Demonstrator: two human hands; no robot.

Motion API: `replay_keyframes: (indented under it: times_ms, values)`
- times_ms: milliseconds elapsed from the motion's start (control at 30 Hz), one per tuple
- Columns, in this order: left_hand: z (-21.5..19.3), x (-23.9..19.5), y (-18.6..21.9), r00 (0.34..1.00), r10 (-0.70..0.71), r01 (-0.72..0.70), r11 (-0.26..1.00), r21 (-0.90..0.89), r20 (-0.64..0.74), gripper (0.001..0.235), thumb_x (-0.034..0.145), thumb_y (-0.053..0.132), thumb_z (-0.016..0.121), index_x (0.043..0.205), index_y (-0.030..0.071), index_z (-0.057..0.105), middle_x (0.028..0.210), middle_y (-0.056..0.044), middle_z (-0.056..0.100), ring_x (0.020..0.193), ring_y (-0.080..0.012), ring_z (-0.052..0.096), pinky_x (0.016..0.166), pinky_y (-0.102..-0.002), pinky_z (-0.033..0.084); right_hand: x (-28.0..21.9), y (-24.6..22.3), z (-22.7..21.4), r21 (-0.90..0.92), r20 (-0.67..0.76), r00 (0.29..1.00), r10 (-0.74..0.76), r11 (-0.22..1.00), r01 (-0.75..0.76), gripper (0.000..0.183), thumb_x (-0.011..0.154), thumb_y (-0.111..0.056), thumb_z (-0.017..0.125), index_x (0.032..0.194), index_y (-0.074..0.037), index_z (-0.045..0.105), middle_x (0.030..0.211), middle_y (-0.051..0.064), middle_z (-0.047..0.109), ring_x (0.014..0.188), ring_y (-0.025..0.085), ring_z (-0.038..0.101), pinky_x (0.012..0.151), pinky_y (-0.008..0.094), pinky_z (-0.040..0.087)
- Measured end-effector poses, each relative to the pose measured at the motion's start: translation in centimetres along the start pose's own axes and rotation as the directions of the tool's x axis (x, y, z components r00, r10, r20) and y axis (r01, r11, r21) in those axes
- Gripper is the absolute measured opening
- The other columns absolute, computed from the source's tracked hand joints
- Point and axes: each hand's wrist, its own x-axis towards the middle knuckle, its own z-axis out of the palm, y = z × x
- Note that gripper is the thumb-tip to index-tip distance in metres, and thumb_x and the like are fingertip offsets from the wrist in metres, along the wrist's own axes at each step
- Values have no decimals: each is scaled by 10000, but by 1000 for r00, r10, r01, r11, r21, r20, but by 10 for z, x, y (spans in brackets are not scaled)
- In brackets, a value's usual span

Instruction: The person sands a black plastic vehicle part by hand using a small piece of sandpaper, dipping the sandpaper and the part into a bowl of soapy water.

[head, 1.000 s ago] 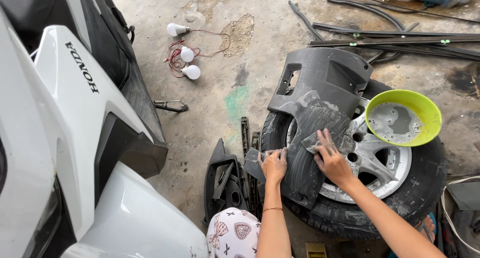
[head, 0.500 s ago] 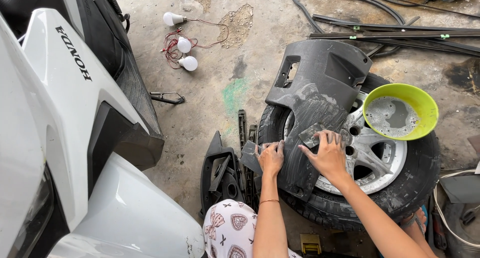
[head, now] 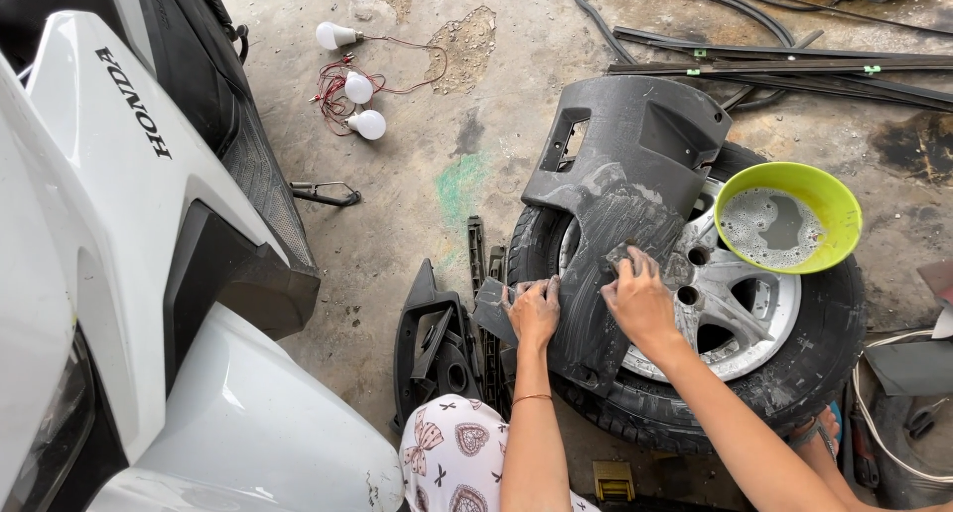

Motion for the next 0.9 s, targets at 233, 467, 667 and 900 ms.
replay_keyframes:
  times_ms: [233, 467, 667, 900]
  values:
    - [3, 0, -1, 1000, -19, 19, 1000, 0, 2, 370, 1041, 499, 551, 910, 234, 774, 984, 3, 789, 1151, -211, 675, 1250, -562, 173, 1, -25, -13, 210, 52, 988, 144, 966, -152, 618, 927, -59, 471, 1482, 167, 319, 1479, 487, 323, 1378, 601, 375, 998, 656, 479]
    - [-2, 3, 4, 1000, -15, 13, 997, 77, 25, 444, 1009, 523, 474, 930, 237, 806, 966, -13, 785, 1159, -195, 613, 1238, -483, 80, -67, 2, 35, 4, -168, 593, -788, 601, 799, 728, 792, 122, 441, 1507, 2, 378, 1610, 183, 329, 1526, 318, 252, 1292, 486, 118]
    - [-2, 2, 5, 999, -54, 54, 999, -7, -4, 329, 1020, 483, 588, 917, 234, 776, 979, -4, 794, 1169, -184, 667, 1261, -518, 149, 43, 34, 42, 175, -325, 885, -334, 898, 403, 615, 970, -195, 299, 1583, -149, 338, 1669, 53, 287, 1534, 202, 223, 1261, 513, -15]
    - [-6, 1, 6, 999, -50, 50, 999, 21, 4, 333, 1021, 471, 581, 909, 228, 780, 983, 8, 797, 1147, -178, 677, 1255, -516, 156, -34, 15, 31, 32, -312, 576, -756, 597, 801, 453, 1052, -393, 379, 1487, -298, 464, 1591, -68, 422, 1474, 100, 335, 1245, 547, -55]
